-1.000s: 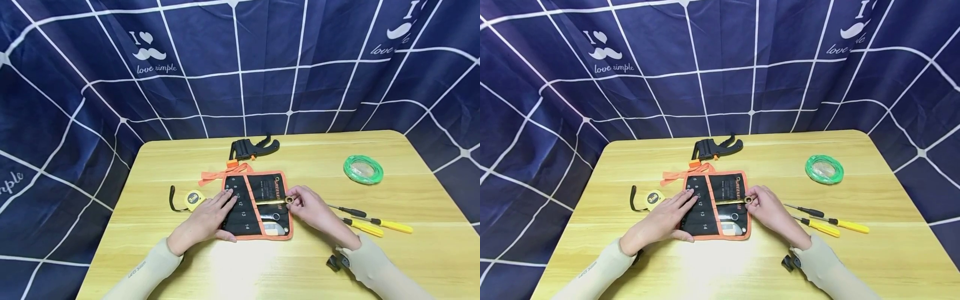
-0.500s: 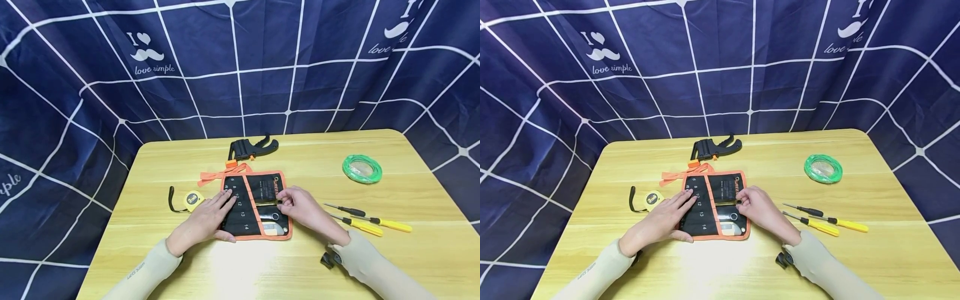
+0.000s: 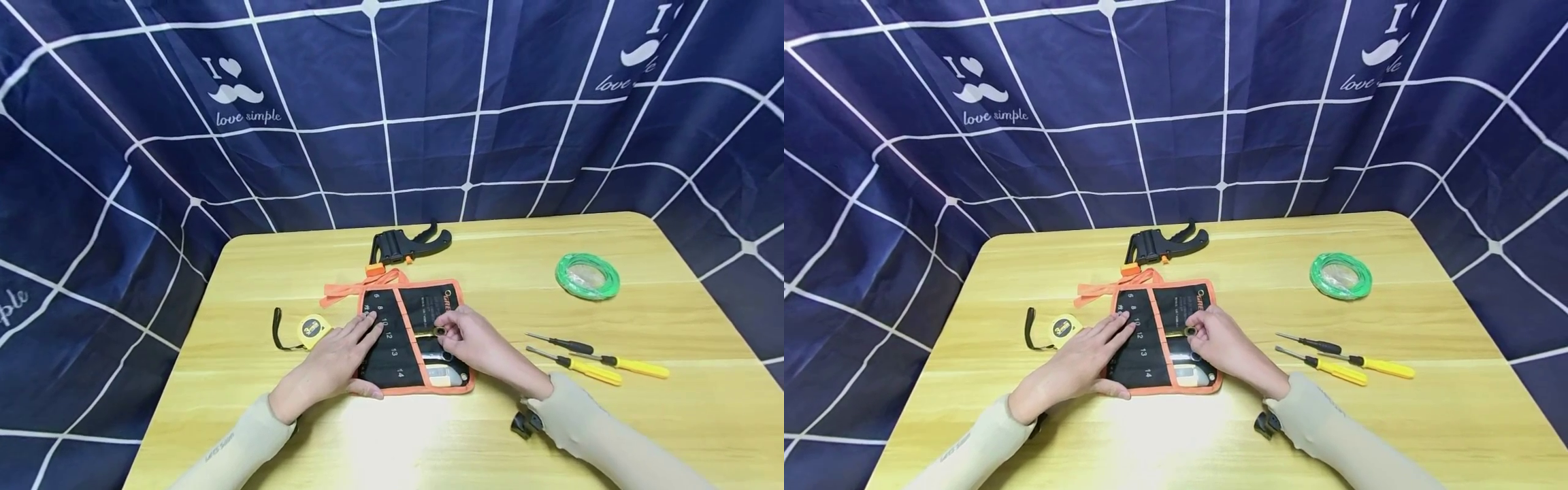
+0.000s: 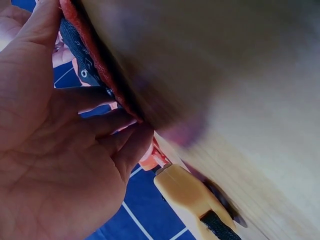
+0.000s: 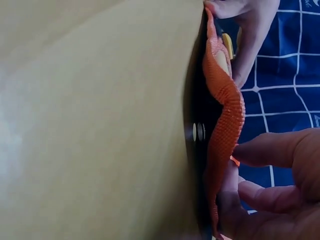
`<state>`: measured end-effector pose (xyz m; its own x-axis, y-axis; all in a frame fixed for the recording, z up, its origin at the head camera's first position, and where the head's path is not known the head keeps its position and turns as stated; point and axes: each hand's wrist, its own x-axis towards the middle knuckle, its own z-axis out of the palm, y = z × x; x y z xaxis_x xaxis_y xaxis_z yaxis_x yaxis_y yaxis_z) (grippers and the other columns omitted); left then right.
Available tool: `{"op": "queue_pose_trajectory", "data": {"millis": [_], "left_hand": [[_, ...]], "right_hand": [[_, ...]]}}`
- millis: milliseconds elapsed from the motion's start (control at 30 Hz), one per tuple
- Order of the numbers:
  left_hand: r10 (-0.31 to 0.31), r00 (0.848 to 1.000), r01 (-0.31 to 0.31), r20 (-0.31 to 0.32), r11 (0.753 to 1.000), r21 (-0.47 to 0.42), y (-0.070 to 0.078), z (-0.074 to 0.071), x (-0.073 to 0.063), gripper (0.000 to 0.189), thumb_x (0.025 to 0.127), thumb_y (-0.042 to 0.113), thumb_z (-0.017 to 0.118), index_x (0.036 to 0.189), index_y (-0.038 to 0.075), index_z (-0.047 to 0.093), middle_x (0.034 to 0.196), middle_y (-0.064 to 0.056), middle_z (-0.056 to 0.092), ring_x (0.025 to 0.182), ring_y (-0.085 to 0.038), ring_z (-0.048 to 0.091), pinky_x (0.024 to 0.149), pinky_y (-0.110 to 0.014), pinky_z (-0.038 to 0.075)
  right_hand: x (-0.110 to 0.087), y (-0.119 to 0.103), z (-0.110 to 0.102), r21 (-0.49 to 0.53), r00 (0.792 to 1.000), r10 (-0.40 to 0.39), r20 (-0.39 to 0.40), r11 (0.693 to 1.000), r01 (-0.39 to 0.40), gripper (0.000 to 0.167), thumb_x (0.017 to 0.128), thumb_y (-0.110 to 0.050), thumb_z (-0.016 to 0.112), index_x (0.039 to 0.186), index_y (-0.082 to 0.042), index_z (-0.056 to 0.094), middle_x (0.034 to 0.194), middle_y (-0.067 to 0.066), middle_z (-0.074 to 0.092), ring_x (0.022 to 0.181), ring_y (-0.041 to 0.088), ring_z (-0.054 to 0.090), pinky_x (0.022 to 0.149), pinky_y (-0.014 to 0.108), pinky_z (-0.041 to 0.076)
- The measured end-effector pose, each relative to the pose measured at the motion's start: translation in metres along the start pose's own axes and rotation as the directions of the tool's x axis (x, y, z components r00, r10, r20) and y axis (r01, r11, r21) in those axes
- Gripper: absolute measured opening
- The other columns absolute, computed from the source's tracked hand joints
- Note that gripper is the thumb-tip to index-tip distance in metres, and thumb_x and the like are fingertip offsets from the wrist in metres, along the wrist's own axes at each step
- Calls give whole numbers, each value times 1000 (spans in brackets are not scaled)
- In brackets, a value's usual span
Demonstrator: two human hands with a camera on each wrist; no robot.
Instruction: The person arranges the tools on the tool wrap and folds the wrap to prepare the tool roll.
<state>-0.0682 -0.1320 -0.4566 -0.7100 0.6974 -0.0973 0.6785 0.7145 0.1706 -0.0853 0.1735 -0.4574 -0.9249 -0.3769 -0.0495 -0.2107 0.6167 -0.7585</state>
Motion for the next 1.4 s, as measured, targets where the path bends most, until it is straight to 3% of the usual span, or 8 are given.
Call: {"op": "queue_pose_trajectory", "data": {"millis": [433, 700, 1133, 1400], "left_hand": [[-2, 1000, 2, -8, 1000, -6, 1, -1, -1, 120, 83, 75, 78, 167, -2, 40, 173, -27, 32, 158, -45, 34, 113, -56, 46], [-4, 1000, 4, -6, 1000, -5, 1, -3, -1, 120, 83, 75, 78, 167, -2, 40, 173, -27, 32, 158, -45, 34, 114, -56, 46], [-15, 1000, 16, 14, 1000, -8, 2, -5, 1, 120, 83, 74, 78, 167, -1, 39, 174, -26, 30, 159, -45, 32, 117, -56, 43], [-4, 1000, 5, 12, 1000, -9, 2, -4, 1, 120, 83, 75, 78, 167, -2, 40, 173, -27, 32, 158, -45, 34, 115, -55, 45]], "right_hand": [[-15, -7, -2, 22, 999, 38, 16, 999, -39, 38, 101, -12, 74, 134, 6, 65, 109, 8, 57, 95, 18, 56, 82, 32, 51], [-28, -9, -11, 34, 998, 42, -54, 999, -41, 38, 103, -14, 72, 137, 2, 66, 120, 11, 60, 101, 20, 59, 86, 34, 54], [-60, -3, -45, 52, 981, 29, -190, 998, -20, 27, 108, -14, 70, 133, -4, 70, 121, 6, 70, 105, 18, 67, 92, 30, 57], [-88, 10, -68, -3, 954, 24, -297, 1000, -26, 23, 107, -10, 70, 130, -6, 72, 115, 7, 74, 101, 10, 66, 89, 14, 51]]}}
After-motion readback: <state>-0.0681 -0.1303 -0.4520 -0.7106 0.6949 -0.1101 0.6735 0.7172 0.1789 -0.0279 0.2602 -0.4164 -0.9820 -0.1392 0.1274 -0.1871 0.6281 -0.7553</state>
